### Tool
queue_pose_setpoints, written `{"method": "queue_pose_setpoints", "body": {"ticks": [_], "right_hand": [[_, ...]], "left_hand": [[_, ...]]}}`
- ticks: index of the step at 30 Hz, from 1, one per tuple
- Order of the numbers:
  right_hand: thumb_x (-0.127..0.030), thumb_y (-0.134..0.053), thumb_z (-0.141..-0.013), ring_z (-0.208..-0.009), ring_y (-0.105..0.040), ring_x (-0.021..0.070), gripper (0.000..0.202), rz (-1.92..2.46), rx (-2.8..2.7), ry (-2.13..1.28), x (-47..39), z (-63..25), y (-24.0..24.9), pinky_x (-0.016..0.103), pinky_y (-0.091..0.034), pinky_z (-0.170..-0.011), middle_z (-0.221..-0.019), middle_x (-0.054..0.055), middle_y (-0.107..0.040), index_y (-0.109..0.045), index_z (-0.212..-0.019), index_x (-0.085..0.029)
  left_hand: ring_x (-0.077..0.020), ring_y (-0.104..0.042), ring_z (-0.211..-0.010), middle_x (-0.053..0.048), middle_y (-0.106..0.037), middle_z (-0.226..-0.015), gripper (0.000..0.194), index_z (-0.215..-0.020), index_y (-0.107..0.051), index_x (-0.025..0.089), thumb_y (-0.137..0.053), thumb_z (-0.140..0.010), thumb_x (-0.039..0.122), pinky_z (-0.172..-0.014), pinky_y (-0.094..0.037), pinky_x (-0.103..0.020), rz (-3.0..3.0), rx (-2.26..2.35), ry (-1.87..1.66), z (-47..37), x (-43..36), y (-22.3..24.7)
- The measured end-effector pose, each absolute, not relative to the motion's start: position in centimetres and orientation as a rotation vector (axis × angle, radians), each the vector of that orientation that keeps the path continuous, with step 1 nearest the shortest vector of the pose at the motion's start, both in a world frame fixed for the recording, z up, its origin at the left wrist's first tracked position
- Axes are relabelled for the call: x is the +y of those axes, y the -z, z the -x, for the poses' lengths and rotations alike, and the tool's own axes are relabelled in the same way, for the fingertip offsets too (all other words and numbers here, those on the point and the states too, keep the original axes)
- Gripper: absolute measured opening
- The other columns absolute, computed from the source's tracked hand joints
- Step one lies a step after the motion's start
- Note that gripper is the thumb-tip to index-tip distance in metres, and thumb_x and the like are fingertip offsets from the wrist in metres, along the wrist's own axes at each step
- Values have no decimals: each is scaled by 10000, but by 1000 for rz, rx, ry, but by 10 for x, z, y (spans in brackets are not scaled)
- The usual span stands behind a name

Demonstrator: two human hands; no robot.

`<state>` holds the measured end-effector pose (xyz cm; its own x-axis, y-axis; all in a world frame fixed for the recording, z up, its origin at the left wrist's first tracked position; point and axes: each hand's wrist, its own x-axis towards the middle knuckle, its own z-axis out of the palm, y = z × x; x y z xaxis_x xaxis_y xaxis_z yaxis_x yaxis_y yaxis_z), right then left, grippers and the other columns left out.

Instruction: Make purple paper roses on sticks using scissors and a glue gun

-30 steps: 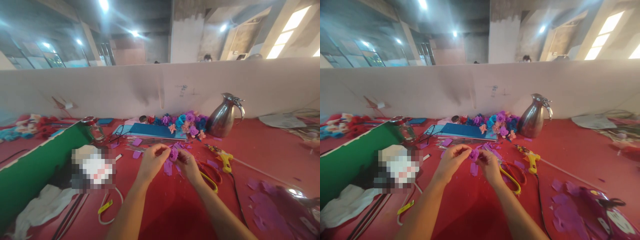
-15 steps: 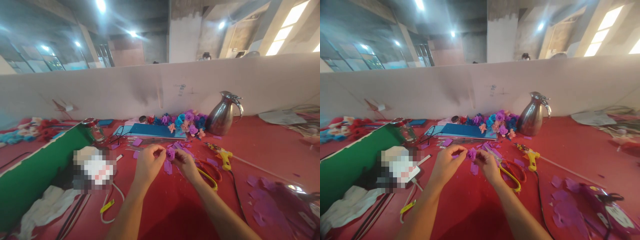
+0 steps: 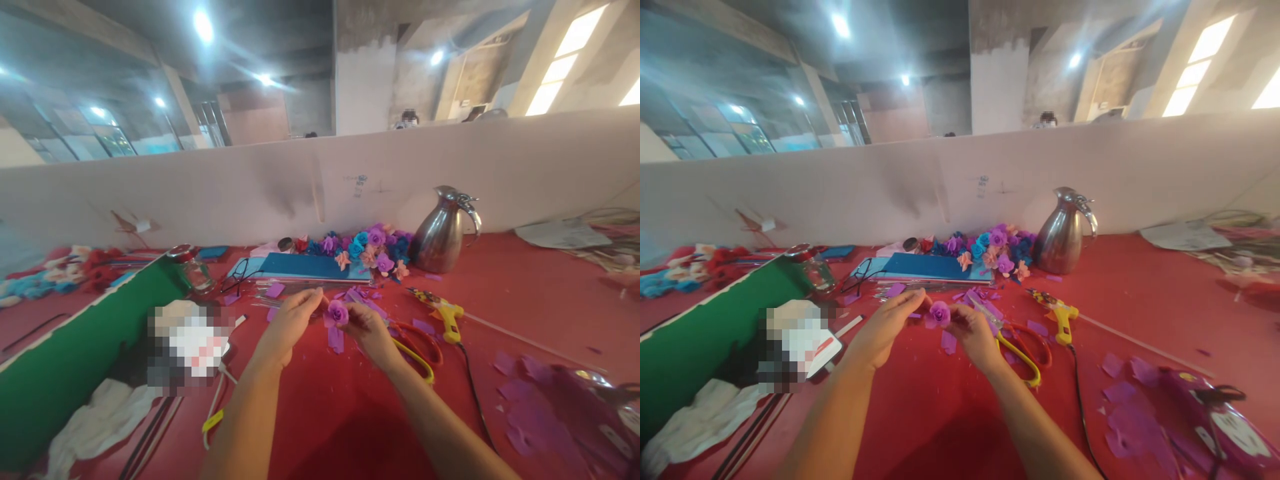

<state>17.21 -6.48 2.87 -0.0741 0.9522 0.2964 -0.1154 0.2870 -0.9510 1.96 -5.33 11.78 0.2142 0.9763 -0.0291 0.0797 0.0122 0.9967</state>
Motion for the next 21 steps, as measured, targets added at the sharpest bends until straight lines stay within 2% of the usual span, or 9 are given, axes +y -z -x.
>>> {"method": "queue_pose_setpoints", "body": {"ticks": [2, 7, 12, 18, 21], "right_hand": [[-418, -690, -754, -800, -631, 198, 226, 877, -1315, -1097, -64, -172, -28, 334, -473, -800, -793, 15, -696, -697, -861, -220], [-363, -723, -719, -784, -623, 193, 190, 884, -1229, -1056, -61, -174, -26, 322, -475, -764, -796, 18, -700, -694, -830, -211], [-380, -743, -678, -797, -630, 188, 289, 953, -750, -891, -56, -188, -31, 329, -476, -789, -868, 31, -711, -678, -898, -204], [-347, -788, -642, -697, -619, 161, 237, 772, -860, -1169, -56, -175, -31, 314, -481, -763, -749, 3, -699, -701, -808, -201], [-361, -811, -616, -635, -597, 144, 230, 761, -867, -1193, -54, -171, -26, 293, -480, -711, -678, -12, -679, -707, -741, -200]], "left_hand": [[-169, -613, -686, -43, -692, -710, 316, -655, -680, 181, -664, -722, 490, -652, -472, -277, -1317, 1068, -1005, -19, -55, -117], [-169, -630, -707, -48, -707, -794, 413, -925, -663, 181, -701, -680, 511, -675, -473, -291, -1086, 1024, -1218, -20, -50, -101], [-151, -605, -677, -10, -676, -689, 301, -788, -682, 168, -762, -606, 396, -674, -455, -267, -1107, 1191, -1315, -27, -38, -67], [-209, -653, -879, -61, -741, -930, 272, -924, -732, 183, -707, -700, 334, -845, -480, -331, -1393, 1018, -1171, -47, -38, -49], [-233, -657, -936, -70, -743, -973, 259, -910, -736, 180, -708, -710, 341, -878, -487, -349, -1382, 948, -1195, -49, -40, -43]]}}
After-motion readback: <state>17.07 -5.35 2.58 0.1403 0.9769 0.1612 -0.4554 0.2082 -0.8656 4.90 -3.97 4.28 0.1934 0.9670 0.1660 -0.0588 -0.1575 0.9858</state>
